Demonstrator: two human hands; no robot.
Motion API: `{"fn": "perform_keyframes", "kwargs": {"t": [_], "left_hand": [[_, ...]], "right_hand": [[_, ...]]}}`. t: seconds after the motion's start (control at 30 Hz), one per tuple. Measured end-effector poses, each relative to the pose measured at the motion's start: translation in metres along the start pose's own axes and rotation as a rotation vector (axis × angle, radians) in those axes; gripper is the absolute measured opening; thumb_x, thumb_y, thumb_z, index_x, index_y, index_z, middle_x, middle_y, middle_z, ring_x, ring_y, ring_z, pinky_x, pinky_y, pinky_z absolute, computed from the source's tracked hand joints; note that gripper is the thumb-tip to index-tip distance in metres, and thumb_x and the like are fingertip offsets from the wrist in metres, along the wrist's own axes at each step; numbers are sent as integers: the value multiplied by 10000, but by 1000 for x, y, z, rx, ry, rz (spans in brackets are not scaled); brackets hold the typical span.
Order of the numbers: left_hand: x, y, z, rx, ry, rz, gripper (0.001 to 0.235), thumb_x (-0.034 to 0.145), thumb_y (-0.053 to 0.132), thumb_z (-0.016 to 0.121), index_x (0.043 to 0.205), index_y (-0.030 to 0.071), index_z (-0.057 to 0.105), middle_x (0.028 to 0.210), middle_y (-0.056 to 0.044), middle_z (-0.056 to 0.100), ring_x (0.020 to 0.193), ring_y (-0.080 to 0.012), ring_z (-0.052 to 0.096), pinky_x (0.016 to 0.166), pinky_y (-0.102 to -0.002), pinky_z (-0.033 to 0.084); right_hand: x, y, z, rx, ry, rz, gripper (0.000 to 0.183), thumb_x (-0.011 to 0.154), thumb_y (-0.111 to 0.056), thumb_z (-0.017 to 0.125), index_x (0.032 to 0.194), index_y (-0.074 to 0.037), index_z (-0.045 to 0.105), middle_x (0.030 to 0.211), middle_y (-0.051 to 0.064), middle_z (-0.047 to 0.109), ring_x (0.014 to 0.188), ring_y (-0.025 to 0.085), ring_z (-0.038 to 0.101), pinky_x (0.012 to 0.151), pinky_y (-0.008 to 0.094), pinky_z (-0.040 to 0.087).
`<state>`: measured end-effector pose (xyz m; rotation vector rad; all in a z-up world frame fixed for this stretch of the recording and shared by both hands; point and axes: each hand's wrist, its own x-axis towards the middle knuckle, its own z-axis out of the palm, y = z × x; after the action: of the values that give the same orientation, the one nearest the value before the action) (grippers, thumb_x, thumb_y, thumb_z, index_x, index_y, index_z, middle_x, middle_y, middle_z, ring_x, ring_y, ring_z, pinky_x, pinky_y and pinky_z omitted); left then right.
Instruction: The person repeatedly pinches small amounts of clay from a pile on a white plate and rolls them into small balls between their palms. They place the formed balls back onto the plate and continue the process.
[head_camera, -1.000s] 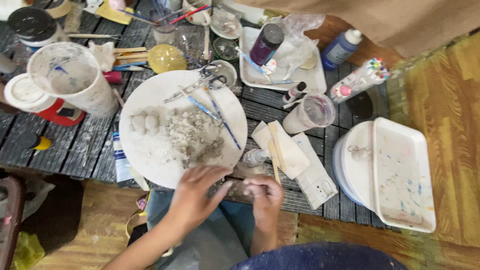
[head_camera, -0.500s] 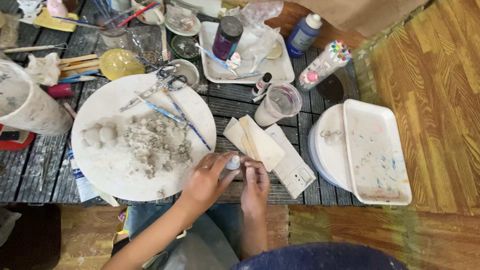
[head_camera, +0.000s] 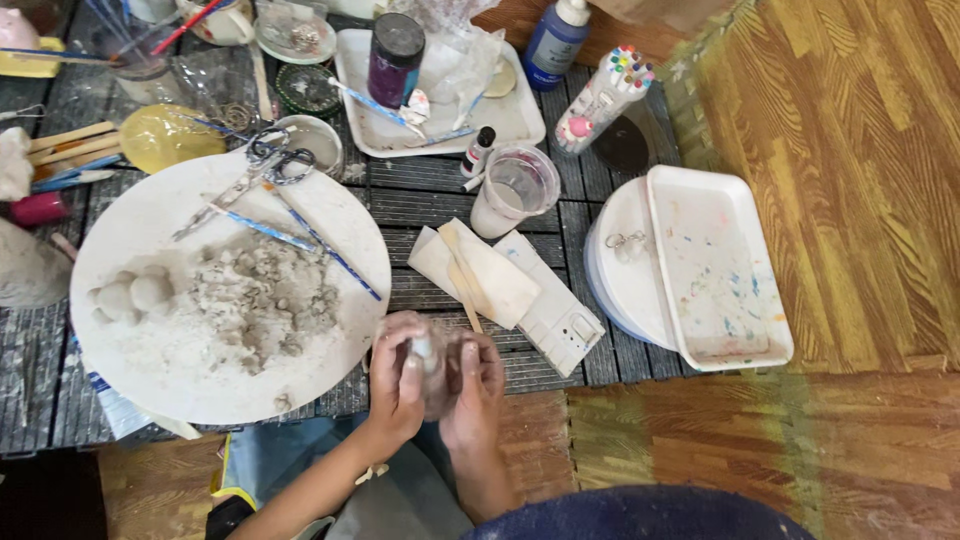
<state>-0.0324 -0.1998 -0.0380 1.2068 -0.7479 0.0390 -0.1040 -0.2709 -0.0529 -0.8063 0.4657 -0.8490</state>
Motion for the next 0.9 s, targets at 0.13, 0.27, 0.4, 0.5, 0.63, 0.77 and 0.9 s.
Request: {"fn": "perform_keyframes", "kwargs": {"t": [0.13,0.27,0.4,0.5,0.63,0.77,0.9], "left_hand": [[-8,-5,5,21,47,-79,254,1051,49,490,1304,43,513,1169,-153,629,1069,-269,629,977,-400,515],[-7,-5,7,140,-56,62,296,1036,64,534,1324,52,468,1146,-154,667,1043,-329,673,943,-447,539],[-2,-3,13,375,-125,90,335,990,68,601,1297,47,468,1147,-218,660,1007,-404,652,865,-482,541],[4,-2,23,423,-185,100,323,971,73,641,1260,54,498,1136,-210,667,1005,-414,665,822,-483,548],[7,-1,32,492,-233,93,312,930,72,664,1213,45,536,1090,-214,661,960,-437,648,799,-509,531],[8,0,33,433,-244,107,292,950,65,655,1210,32,526,1094,-231,645,969,-437,644,804,-504,529],[10,0,30,398,-230,157,312,950,52,645,1224,26,499,1129,-243,637,996,-450,632,850,-516,523]], "right_hand": [[-6,4,2,53,2,1,162,1039,-137,587,1150,-20,596,1096,52,650,1013,151,630,897,309,527],[4,10,-4,136,-9,23,178,1068,-134,585,1192,-11,620,1080,83,659,994,166,641,872,314,537],[9,11,-17,113,-21,-25,221,1045,-152,585,1201,-6,640,1158,101,675,1057,178,656,934,323,548],[13,9,-28,-9,34,-92,222,1042,-127,597,1206,12,654,1190,105,685,1068,170,653,928,313,541],[19,8,-43,-26,36,-71,227,1047,-101,605,1208,43,675,1165,114,698,1050,170,654,921,302,539],[24,10,-52,77,2,-10,218,1053,-70,615,1225,47,678,1167,140,689,1047,194,658,926,316,539],[25,12,-52,40,-27,2,217,1021,-59,609,1202,41,674,1254,136,678,1104,196,658,968,322,535]]}}
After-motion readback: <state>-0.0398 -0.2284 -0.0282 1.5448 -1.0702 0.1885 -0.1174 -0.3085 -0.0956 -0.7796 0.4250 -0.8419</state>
